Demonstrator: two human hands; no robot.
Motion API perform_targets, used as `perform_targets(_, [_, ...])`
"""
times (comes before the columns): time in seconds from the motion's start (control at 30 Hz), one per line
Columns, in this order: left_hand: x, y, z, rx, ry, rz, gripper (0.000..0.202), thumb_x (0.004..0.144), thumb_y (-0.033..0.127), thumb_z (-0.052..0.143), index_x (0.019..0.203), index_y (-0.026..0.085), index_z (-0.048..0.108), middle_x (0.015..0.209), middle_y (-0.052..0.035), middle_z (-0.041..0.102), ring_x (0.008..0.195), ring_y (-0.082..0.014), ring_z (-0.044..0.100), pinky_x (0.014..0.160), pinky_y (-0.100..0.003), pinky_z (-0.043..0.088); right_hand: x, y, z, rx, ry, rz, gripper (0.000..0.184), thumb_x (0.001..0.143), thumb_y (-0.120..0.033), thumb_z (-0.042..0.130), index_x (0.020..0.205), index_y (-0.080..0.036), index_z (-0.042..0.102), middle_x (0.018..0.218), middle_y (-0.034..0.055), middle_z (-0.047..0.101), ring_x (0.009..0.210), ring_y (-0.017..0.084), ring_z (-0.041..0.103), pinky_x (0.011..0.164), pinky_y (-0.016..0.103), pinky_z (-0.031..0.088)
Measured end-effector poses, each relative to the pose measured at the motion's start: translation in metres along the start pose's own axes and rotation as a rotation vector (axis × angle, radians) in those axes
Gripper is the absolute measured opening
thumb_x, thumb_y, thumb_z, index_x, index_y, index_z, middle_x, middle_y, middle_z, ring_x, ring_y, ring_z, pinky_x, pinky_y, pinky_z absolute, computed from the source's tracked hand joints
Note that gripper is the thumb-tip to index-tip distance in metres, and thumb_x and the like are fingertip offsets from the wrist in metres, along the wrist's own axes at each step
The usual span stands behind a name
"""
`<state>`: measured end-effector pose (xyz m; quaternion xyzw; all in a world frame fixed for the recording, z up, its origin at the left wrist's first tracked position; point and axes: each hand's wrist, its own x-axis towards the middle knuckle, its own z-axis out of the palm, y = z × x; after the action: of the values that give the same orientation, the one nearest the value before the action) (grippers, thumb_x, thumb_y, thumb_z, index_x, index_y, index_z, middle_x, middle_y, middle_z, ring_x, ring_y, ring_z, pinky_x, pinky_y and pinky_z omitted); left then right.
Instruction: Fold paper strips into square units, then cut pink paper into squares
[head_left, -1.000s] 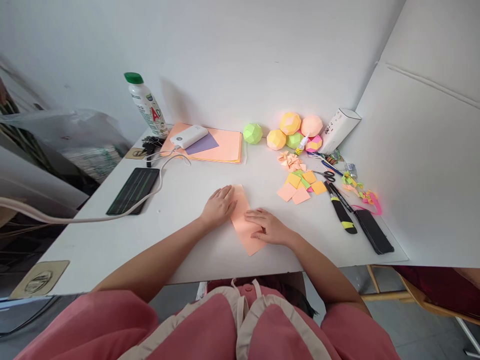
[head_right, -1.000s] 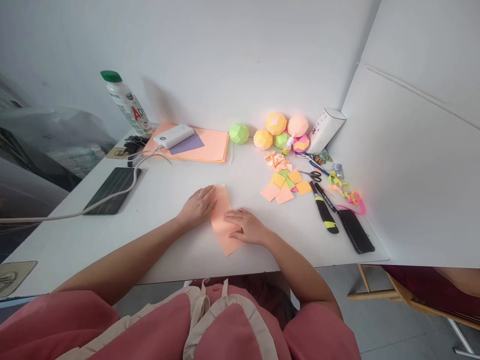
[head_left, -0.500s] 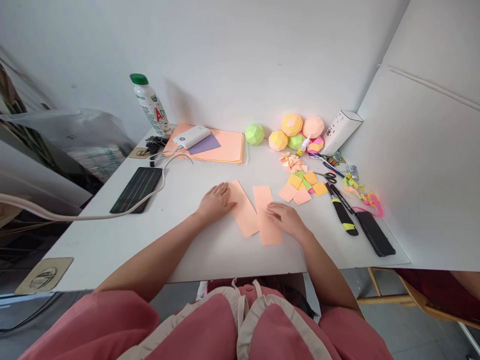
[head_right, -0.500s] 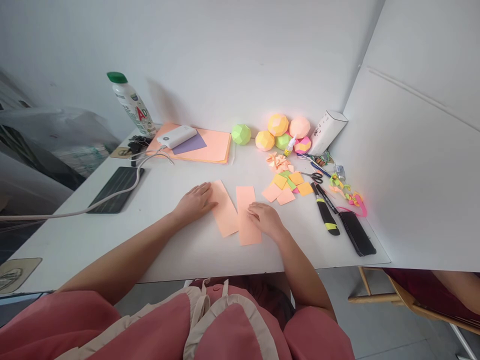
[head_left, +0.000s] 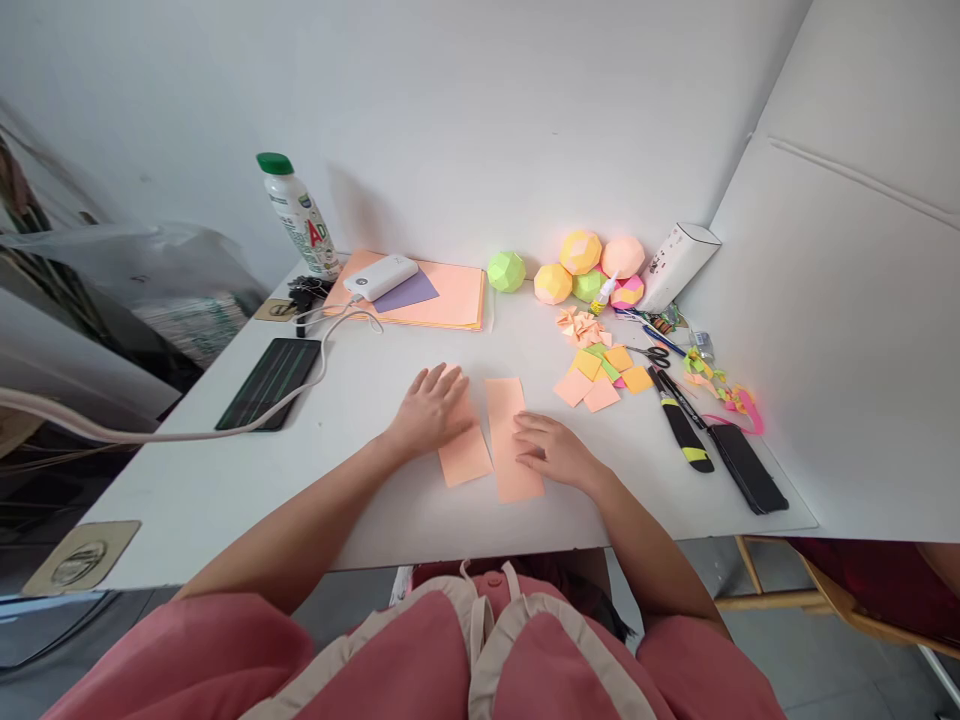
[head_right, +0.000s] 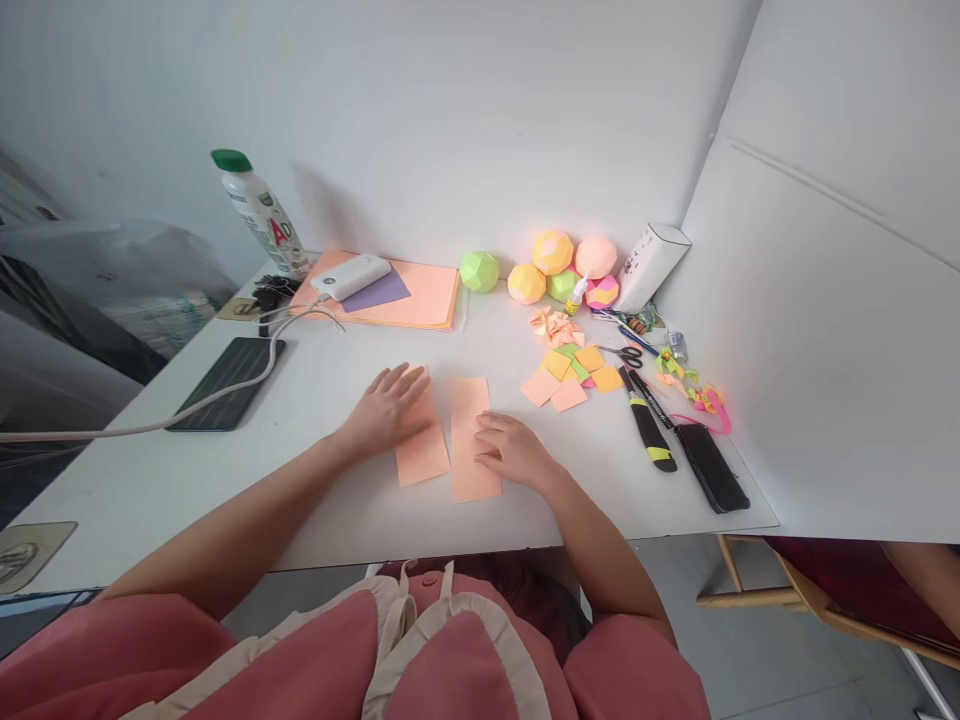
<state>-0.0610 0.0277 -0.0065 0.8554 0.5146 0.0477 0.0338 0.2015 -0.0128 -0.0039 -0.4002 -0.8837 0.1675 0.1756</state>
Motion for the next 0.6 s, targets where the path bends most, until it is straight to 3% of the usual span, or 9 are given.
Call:
perform_targets(0.13, [-0.006,-0.006,-0.01,-0.093,-0.354,0.1,0.089,0.081,0.065,0.042,0.149,0.015,0.015,0.156,-0.0083,0.001,0.143,-0.0339,-0.004,0.114,-0.052,0.005,0.0,0.0,-0.001,-0.006,-0.014,0.004,0.026,0.081,-0.024,0.064,0.106,-0.019,0.068,0.132,0.011,0.056,0.125,0.025,0.049,0.101,0.043,0.046])
perform_targets(0.27, [-0.009,-0.026,-0.027,-0.121,-0.494,0.123,0.095,0.074,0.058,0.054,0.149,0.016,0.012,0.156,-0.0072,-0.003,0.143,-0.0314,-0.005,0.114,-0.047,0.005,0.0,0.0,0.0,-0.019,-0.013,-0.004,0.025,0.081,-0.024,0.064,0.105,-0.017,0.067,0.131,0.0126,0.056,0.125,0.026,0.049,0.101,0.042,0.046])
perform_targets(0.33, [-0.008,-0.032,-0.031,-0.131,-0.448,0.114,0.084,0.075,0.058,0.054,0.144,0.018,0.031,0.156,-0.0086,0.011,0.143,-0.0333,0.006,0.114,-0.048,0.011,0.0,0.0,0.001,-0.02,-0.007,-0.011,0.024,0.082,-0.025,0.064,0.104,-0.016,0.068,0.13,0.0128,0.057,0.124,0.026,0.05,0.1,0.042,0.047])
perform_targets(0.43, [-0.004,-0.03,-0.026,-0.11,-0.209,0.105,0.051,0.081,0.059,0.05,0.11,0.019,0.065,0.14,-0.0106,0.046,0.136,-0.0348,0.028,0.109,-0.049,0.024,0.0,0.0,0.001,-0.02,-0.001,-0.023,0.023,0.082,-0.025,0.063,0.103,-0.017,0.068,0.129,0.0125,0.057,0.124,0.026,0.05,0.101,0.043,0.046])
perform_targets(0.47, [-0.003,-0.027,-0.021,-0.088,-0.109,0.092,0.045,0.083,0.057,0.05,0.101,0.019,0.068,0.132,-0.0114,0.053,0.134,-0.0346,0.033,0.108,-0.049,0.027,0.0,0.0,0.002,-0.017,0.001,-0.025,0.023,0.082,-0.025,0.062,0.103,-0.017,0.068,0.129,0.0123,0.057,0.124,0.026,0.049,0.101,0.043,0.046])
perform_targets(0.53, [-0.002,-0.015,-0.01,-0.055,0.042,0.097,0.044,0.084,0.052,0.052,0.109,0.019,0.065,0.133,-0.0135,0.052,0.133,-0.034,0.035,0.109,-0.049,0.025,0.0,-0.001,0.001,-0.009,0.008,-0.03,0.023,0.083,-0.025,0.061,0.103,-0.018,0.068,0.129,0.0122,0.057,0.124,0.026,0.049,0.101,0.044,0.046])
perform_targets(0.6, [-0.005,-0.001,0.001,-0.09,0.012,0.125,0.063,0.083,0.058,0.052,0.128,0.014,0.053,0.142,-0.0167,0.042,0.135,-0.035,0.031,0.11,-0.048,0.025,0.0,-0.001,0.001,-0.003,0.01,-0.031,0.023,0.083,-0.025,0.061,0.104,-0.018,0.067,0.13,0.0125,0.057,0.124,0.026,0.049,0.101,0.045,0.045])
